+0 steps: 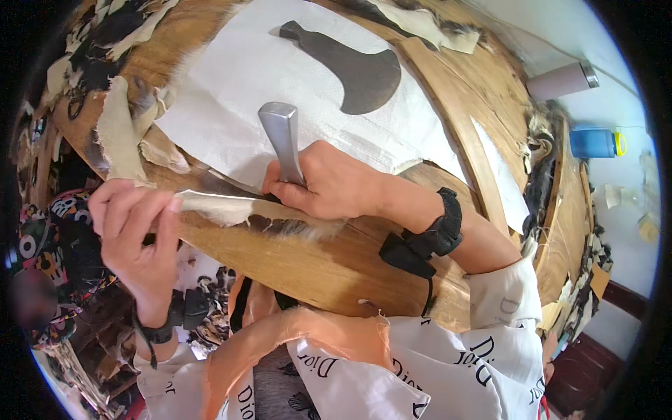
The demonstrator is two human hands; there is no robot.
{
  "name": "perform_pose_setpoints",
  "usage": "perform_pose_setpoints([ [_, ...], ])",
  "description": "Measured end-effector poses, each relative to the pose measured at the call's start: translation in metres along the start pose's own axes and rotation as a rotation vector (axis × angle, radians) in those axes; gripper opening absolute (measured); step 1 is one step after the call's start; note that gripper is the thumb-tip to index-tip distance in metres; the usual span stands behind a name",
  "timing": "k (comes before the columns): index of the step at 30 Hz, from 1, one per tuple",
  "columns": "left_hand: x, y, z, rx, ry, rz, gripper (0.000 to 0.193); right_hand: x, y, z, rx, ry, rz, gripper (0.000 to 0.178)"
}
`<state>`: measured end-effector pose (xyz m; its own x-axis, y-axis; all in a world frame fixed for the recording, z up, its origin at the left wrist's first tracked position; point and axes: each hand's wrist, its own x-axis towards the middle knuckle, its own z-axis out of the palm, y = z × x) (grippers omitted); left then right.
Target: Cutting and hand-sewing fur/animal skin pieces to assemble a garment.
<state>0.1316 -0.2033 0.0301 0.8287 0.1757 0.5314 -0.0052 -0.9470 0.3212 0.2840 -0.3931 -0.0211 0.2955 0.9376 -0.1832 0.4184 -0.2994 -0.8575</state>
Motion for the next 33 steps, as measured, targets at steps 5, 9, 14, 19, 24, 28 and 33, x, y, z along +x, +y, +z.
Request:
perform_pose_setpoints([
  [5, 0.004, 0.0, -0.012, -0.029, 0.014, 0.05, 0.017, -0.022, 0.005, -0.003, 0.14, -0.014, 0.078, 0.018],
  [9, 0.001, -0.009, -0.019, -0.106, -0.052, 0.016, 0.016, -0.03, 0.01, -0.003, 0.089, 0.048, -0.008, 0.022],
  [14, -0.003, -0.019, -0.027, -0.174, -0.044, -0.058, 0.012, -0.038, 0.011, -0.011, 0.22, -0.047, -0.065, 0.021],
  [19, -0.003, -0.042, -0.029, -0.587, -0.156, 0.01, 0.01, -0.042, 0.015, -0.019, 0.363, -0.133, 0.029, 0.022],
  [24, 0.011, -0.042, -0.009, -0.392, -0.202, -0.138, 0.019, -0.054, 0.008, -0.03, 0.596, 0.105, 0.071, 0.028],
  [28, 0.008, -0.095, -0.027, -0.112, -0.31, -0.008, 0.023, -0.068, -0.019, -0.037, 0.561, 0.427, 0.157, 0.031],
  [33, 0.013, -0.11, -0.024, 0.047, -0.497, 0.305, 0.026, -0.05, -0.059, -0.009, 0.578, 0.613, 0.18, 0.034],
])
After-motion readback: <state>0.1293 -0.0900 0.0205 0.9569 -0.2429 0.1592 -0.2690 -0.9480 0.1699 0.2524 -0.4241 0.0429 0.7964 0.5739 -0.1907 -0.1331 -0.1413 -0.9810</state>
